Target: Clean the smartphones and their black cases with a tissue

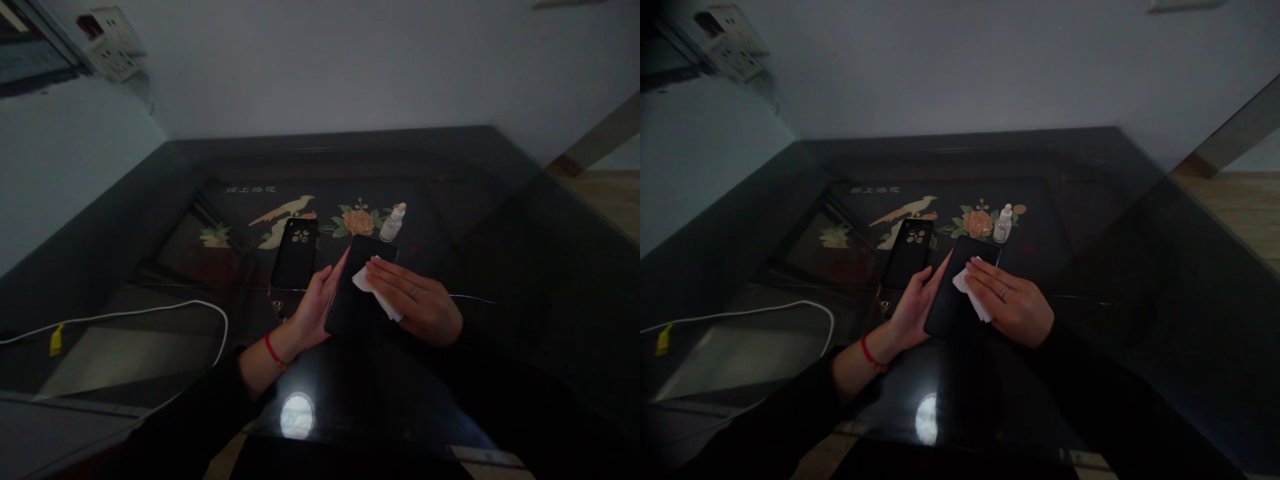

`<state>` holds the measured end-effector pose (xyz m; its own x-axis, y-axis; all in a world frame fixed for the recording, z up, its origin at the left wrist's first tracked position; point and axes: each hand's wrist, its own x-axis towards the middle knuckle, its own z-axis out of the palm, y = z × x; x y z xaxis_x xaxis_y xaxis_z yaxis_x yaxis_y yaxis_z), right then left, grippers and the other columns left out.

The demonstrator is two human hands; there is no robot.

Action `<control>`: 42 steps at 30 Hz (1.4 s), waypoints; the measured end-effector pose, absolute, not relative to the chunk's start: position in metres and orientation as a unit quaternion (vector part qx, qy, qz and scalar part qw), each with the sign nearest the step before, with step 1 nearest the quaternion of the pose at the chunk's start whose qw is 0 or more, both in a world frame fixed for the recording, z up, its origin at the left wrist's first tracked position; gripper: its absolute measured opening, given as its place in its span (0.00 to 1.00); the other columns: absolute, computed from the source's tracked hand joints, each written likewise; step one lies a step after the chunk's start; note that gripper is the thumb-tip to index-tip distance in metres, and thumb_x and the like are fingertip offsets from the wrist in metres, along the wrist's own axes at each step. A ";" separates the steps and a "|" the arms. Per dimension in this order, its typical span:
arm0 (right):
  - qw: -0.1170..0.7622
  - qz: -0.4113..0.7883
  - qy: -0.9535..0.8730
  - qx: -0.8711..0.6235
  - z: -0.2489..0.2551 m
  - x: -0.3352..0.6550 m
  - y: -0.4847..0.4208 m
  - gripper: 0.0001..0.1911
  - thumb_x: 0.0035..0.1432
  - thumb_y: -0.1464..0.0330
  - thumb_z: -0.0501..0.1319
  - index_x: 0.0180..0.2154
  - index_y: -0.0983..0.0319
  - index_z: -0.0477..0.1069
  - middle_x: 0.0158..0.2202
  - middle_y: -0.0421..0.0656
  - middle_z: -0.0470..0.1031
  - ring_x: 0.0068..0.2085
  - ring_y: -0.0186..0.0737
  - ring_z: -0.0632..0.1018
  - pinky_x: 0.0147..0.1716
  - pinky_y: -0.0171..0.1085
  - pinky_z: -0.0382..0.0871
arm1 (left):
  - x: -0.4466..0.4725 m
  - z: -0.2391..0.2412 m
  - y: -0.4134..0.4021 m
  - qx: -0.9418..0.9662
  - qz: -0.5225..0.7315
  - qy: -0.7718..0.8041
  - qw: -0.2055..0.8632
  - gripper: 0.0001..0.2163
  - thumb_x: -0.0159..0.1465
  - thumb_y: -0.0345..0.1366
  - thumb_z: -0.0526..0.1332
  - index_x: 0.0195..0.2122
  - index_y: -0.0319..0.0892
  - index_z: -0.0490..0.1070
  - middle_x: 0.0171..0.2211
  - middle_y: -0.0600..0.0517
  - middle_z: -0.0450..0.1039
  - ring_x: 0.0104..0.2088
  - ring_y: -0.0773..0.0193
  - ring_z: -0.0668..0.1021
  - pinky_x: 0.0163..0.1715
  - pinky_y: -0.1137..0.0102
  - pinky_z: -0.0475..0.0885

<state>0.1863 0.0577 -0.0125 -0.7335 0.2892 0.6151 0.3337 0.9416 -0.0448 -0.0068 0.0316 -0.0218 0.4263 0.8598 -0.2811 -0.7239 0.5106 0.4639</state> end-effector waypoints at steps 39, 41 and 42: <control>0.365 -0.075 -0.900 -0.225 -0.008 0.208 0.076 0.27 0.59 0.79 0.56 0.60 0.68 0.61 0.57 0.56 0.69 0.61 0.50 0.68 0.56 0.50 0.71 | -0.004 -0.016 0.025 0.181 0.438 0.229 0.850 0.23 0.69 0.42 0.44 0.65 0.49 0.55 0.64 0.54 0.60 0.62 0.57 0.65 0.61 0.60 0.57; 0.353 -0.064 -0.913 -0.193 -0.011 0.207 0.074 0.25 0.60 0.78 0.56 0.59 0.70 0.63 0.57 0.57 0.70 0.61 0.51 0.67 0.56 0.50 0.71 | -0.005 -0.015 0.027 0.171 0.450 0.235 0.845 0.23 0.69 0.42 0.44 0.66 0.49 0.54 0.63 0.53 0.61 0.61 0.56 0.66 0.60 0.60 0.59; 0.345 -0.057 -0.922 -0.167 -0.012 0.205 0.071 0.23 0.60 0.79 0.55 0.57 0.71 0.64 0.56 0.58 0.71 0.61 0.51 0.67 0.55 0.49 0.72 | -0.006 -0.016 0.028 0.166 0.457 0.241 0.840 0.24 0.69 0.42 0.44 0.66 0.49 0.54 0.63 0.52 0.62 0.60 0.56 0.67 0.59 0.60 0.59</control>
